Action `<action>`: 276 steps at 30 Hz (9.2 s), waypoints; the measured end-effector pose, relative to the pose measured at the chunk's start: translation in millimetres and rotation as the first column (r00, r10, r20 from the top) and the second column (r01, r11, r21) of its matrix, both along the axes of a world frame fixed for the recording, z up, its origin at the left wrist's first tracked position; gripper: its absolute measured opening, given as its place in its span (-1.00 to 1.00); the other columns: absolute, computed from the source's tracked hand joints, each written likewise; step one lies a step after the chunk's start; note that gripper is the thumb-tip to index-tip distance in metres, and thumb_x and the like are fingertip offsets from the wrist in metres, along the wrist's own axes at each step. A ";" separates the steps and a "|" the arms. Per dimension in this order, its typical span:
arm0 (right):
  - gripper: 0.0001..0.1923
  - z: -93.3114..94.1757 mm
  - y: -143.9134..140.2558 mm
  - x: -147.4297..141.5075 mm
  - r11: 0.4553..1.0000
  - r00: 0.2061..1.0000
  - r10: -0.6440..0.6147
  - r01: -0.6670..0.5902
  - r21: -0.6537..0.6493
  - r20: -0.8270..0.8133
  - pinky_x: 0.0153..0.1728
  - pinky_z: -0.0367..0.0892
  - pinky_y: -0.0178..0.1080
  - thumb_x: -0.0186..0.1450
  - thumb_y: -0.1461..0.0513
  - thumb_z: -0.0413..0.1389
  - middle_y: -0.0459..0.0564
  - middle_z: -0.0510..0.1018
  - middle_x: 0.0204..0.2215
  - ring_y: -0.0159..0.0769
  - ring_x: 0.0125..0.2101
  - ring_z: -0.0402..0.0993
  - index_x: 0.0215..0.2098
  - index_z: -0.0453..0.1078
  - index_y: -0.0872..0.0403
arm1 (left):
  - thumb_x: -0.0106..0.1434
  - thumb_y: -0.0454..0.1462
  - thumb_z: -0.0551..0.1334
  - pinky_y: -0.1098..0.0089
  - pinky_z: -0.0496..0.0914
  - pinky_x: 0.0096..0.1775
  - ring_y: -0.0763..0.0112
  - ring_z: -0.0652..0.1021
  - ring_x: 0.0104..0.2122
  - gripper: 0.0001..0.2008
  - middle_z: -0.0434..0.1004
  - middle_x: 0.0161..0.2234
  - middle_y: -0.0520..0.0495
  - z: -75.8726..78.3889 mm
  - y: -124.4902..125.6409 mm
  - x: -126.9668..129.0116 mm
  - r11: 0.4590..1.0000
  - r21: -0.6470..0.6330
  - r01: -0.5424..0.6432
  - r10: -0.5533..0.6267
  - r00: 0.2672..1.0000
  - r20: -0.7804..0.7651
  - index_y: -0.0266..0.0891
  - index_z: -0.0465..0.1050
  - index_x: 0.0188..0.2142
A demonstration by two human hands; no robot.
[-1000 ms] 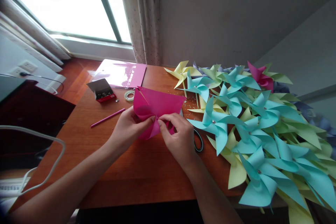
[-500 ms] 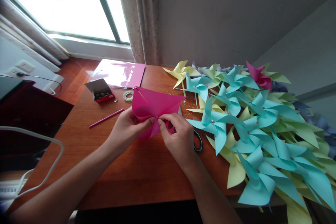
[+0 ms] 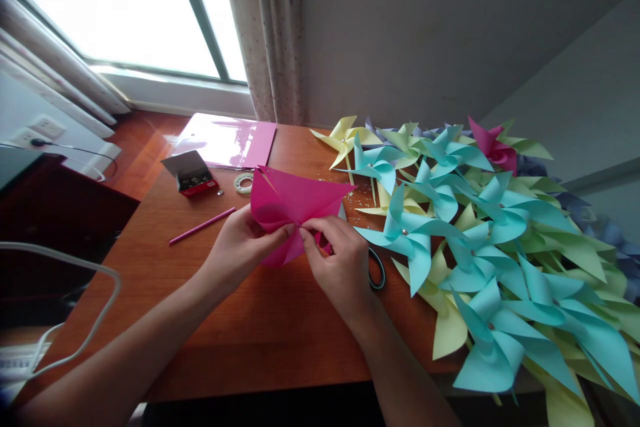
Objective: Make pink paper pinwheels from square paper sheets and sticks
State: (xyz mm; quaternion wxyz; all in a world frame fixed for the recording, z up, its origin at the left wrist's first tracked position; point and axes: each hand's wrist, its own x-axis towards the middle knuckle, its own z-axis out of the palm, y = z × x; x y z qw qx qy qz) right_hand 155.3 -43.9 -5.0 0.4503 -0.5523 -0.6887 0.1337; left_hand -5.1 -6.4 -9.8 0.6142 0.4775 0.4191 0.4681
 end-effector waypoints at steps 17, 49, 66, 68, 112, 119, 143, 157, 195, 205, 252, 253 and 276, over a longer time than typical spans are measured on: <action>-0.93 -1.4 -0.4 0.2 0.999 0.999 -0.032 0.032 -0.003 0.019 -0.41 0.38 -0.26 0.33 0.30 0.19 -0.07 0.58 -0.46 -0.32 -0.51 0.41 -0.31 0.51 0.02 | 0.07 -0.28 0.44 0.36 0.46 -0.25 0.30 0.58 -0.36 -0.81 0.62 -0.38 -0.05 1.8 -0.4 0.6 1.000 0.018 -0.006 0.007 0.998 -0.055 -0.27 0.51 -0.34; -0.71 -13.0 17.5 21.8 0.965 0.665 -0.256 0.212 -0.152 -0.702 -0.22 0.45 -0.26 0.22 0.14 0.33 -0.03 0.59 -0.25 -0.29 -0.24 0.54 -0.13 0.47 0.05 | -0.01 -0.31 0.48 0.43 0.42 -0.33 0.35 0.58 -0.38 -0.76 0.67 -0.34 -0.08 17.2 0.6 0.3 0.976 -0.210 -0.047 0.044 0.999 -0.021 -0.32 0.58 -0.32; -0.67 -0.2 -2.2 11.6 0.922 0.985 -0.026 -0.043 0.384 0.173 -0.18 0.48 -0.07 0.25 0.44 0.26 -0.01 0.59 -0.30 -0.17 -0.24 0.49 -0.12 0.56 -0.07 | -0.02 -0.34 0.47 0.47 0.38 -0.39 0.42 0.53 -0.45 -0.80 0.63 -0.43 -0.01 10.4 3.5 -0.3 0.984 -0.153 -0.091 0.086 0.995 -0.041 -0.33 0.53 -0.39; -0.66 -1.3 -1.0 10.6 0.923 0.974 0.005 -0.092 0.373 0.228 -0.16 0.48 -0.07 0.26 0.46 0.24 0.01 0.59 -0.31 -0.17 -0.24 0.47 -0.11 0.56 -0.05 | -0.03 -0.34 0.47 0.47 0.38 -0.39 0.42 0.53 -0.45 -0.80 0.63 -0.43 -0.02 10.4 4.3 0.0 0.983 -0.157 -0.092 0.089 0.996 -0.025 -0.34 0.53 -0.40; -0.76 -6.8 4.9 10.9 0.957 0.938 0.015 -0.114 0.266 0.347 -0.21 0.43 -0.12 0.31 0.42 0.19 0.08 0.58 -0.27 -0.15 -0.24 0.37 -0.12 0.59 0.06 | -0.04 -0.17 0.55 0.41 0.47 -0.33 0.26 0.62 -0.35 -0.61 0.69 -0.35 -0.10 13.6 2.1 -0.9 0.983 -0.182 0.019 -0.004 0.996 0.084 -0.30 0.55 -0.26; -0.75 -7.6 5.2 11.3 0.957 0.942 0.014 -0.110 0.269 0.335 -0.21 0.45 -0.13 0.31 0.42 0.18 0.07 0.59 -0.28 -0.16 -0.24 0.38 -0.12 0.59 0.03 | -0.07 -0.19 0.55 0.39 0.48 -0.32 0.23 0.63 -0.34 -0.60 0.69 -0.38 -0.10 14.1 1.7 -0.3 0.981 -0.190 0.025 -0.009 0.996 0.086 -0.30 0.56 -0.26; -0.77 3.4 7.2 11.8 0.952 0.977 -0.068 0.002 0.307 0.204 -0.18 0.45 -0.08 0.32 0.37 0.16 0.03 0.59 -0.31 -0.17 -0.28 0.48 -0.12 0.56 0.01 | 0.02 -0.35 0.38 0.41 0.43 -0.31 0.33 0.55 -0.39 -0.85 0.61 -0.40 -0.01 -3.4 3.0 -2.5 1.000 0.014 -0.009 0.011 0.987 -0.159 -0.27 0.53 -0.36; -0.75 43.2 51.4 -19.2 0.995 0.974 -0.095 0.096 0.002 0.204 -0.32 0.38 -0.23 0.29 0.28 0.17 -0.08 0.61 -0.47 -0.25 -0.45 0.52 -0.07 0.56 0.07 | 0.04 -0.40 0.29 0.42 0.40 -0.33 0.33 0.49 -0.40 -0.88 0.51 -0.46 0.02 -1.3 -0.5 -2.5 0.991 0.117 0.059 -0.026 0.965 -0.262 -0.26 0.52 -0.37; -0.86 23.0 34.5 0.9 0.986 0.990 0.141 -0.139 -0.091 0.014 -0.36 0.33 -0.25 0.21 0.39 0.28 -0.12 0.63 -0.39 -0.30 -0.42 0.47 -0.33 0.53 0.03 | -0.04 -0.24 0.54 0.45 0.43 -0.32 0.35 0.57 -0.37 -0.67 0.66 -0.36 -0.09 14.0 6.1 -4.5 0.974 -0.223 -0.045 0.045 0.999 -0.003 -0.35 0.60 -0.29; -0.89 18.4 35.4 -0.4 0.981 0.962 0.168 -0.184 0.054 0.214 -0.20 0.38 -0.14 0.32 0.38 0.17 0.00 0.60 -0.36 -0.16 -0.29 0.46 -0.29 0.48 0.05 | -0.04 -0.25 0.53 0.47 0.44 -0.32 0.39 0.56 -0.38 -0.67 0.66 -0.35 -0.06 12.9 5.9 -4.7 0.976 -0.204 -0.077 0.081 0.997 0.014 -0.34 0.58 -0.28; -0.89 20.5 30.4 -4.0 0.998 0.996 0.056 -0.054 -0.020 0.064 -0.52 0.20 -0.29 0.27 0.23 0.21 -0.16 0.38 -0.64 -0.38 -0.61 0.23 -0.36 0.59 0.07 | -0.09 -0.33 0.48 0.40 0.44 -0.31 0.32 0.57 -0.39 -0.74 0.65 -0.38 -0.05 9.4 8.6 -5.2 0.980 -0.141 -0.140 0.141 0.990 0.001 -0.32 0.57 -0.36; -0.89 20.3 30.6 -4.1 0.999 0.996 0.049 -0.048 -0.020 0.068 -0.53 0.19 -0.30 0.27 0.23 0.21 -0.16 0.36 -0.64 -0.39 -0.61 0.22 -0.37 0.59 0.07 | -0.09 -0.33 0.48 0.40 0.44 -0.31 0.33 0.57 -0.38 -0.74 0.65 -0.38 -0.06 9.6 8.5 -5.2 0.980 -0.142 -0.139 0.141 0.990 0.005 -0.32 0.56 -0.36; -0.76 20.6 41.5 14.0 0.813 0.780 0.052 -0.396 -0.427 -0.623 -0.37 0.47 -0.25 0.09 0.08 0.37 -0.07 0.67 -0.35 -0.22 -0.35 0.59 -0.29 0.59 -0.01 | 0.01 -0.32 0.49 0.48 0.45 -0.33 0.40 0.60 -0.38 -0.75 0.66 -0.33 -0.10 16.7 6.7 -11.3 0.957 -0.287 0.051 0.029 0.963 0.267 -0.32 0.59 -0.29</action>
